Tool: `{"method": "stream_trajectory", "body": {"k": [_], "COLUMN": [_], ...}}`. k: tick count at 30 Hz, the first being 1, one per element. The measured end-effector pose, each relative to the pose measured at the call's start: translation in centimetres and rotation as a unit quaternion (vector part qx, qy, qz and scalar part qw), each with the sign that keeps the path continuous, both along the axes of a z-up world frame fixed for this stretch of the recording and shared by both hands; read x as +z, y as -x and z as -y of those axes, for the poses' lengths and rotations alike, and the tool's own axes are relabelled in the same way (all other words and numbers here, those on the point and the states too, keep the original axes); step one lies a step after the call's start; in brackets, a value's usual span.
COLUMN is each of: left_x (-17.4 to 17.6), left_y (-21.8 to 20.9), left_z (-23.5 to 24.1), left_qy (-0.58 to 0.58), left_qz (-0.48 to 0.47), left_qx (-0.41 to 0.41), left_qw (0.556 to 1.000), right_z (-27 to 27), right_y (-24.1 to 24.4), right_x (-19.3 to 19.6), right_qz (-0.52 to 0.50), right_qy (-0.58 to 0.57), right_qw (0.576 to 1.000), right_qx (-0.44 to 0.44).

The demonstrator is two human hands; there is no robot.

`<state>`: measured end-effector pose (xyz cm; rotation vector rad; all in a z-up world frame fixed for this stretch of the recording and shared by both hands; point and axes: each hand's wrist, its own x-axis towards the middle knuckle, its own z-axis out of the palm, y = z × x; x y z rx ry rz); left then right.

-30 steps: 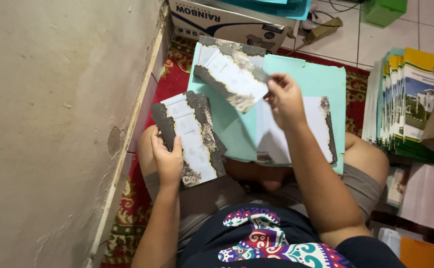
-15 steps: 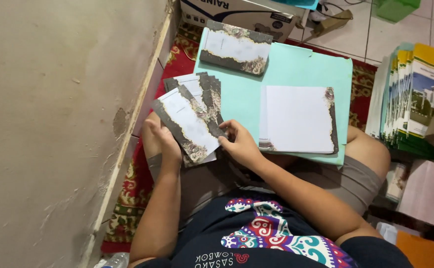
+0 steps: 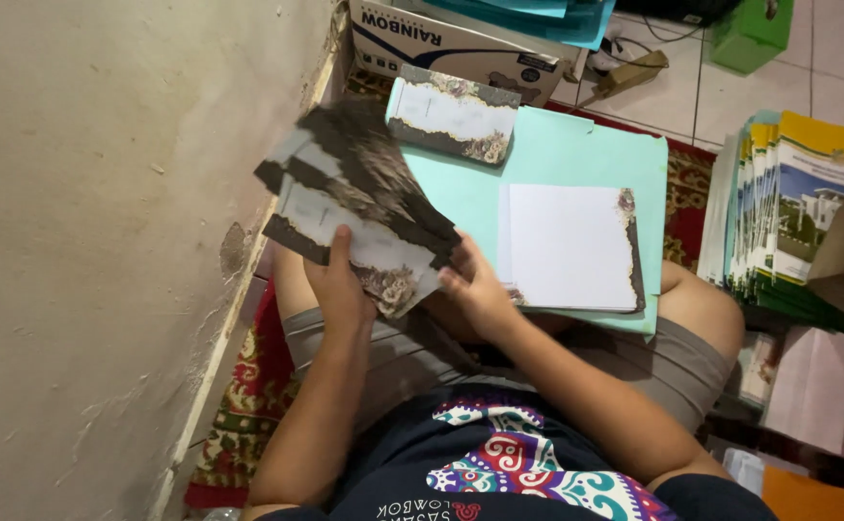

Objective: The person sits on the floor and presses the spine of a small book to flatten it, then places it on a stack. The person repeats this process with several more books, handling them one at a time and stacking the finished items.

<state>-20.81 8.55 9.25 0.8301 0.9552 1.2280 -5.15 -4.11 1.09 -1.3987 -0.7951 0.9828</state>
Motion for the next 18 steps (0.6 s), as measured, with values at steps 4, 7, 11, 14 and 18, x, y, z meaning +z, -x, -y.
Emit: {"method": "stream_trajectory", "body": {"k": [4,7,11,14,18], "left_x": [0.3,-1.1,-3.9,-3.3,-2.5], "left_y": [-1.6,-2.6,-2.8,-0.7,3.7], "left_z": [1.0,2.0,0.3,-2.7,-6.4], "left_qy": [0.017,-0.001,-0.031,-0.14,-0.415], "left_qz": [0.069,0.069,0.118,0.068,-0.223], "left_qx": [0.022,-0.019,-0.048,-0.001,0.012], "left_qw": [0.997,0.997,0.991,0.988,0.882], "right_z": [-1.6,-2.7,-2.4,-2.1,-1.9], "right_y": [4.1,4.8,0.7,-1.1,-4.8], "right_x": [2.3,4.7,4.9,9.3,8.1], "right_qz": [0.003,-0.127,-0.094,-0.053,0.087], "right_qy": [0.01,0.038,0.034,0.093,-0.067], "right_qw": [0.999,0.978,0.979,0.978,0.992], "right_qx": [0.044,-0.159,-0.177,-0.178,-0.056]}}
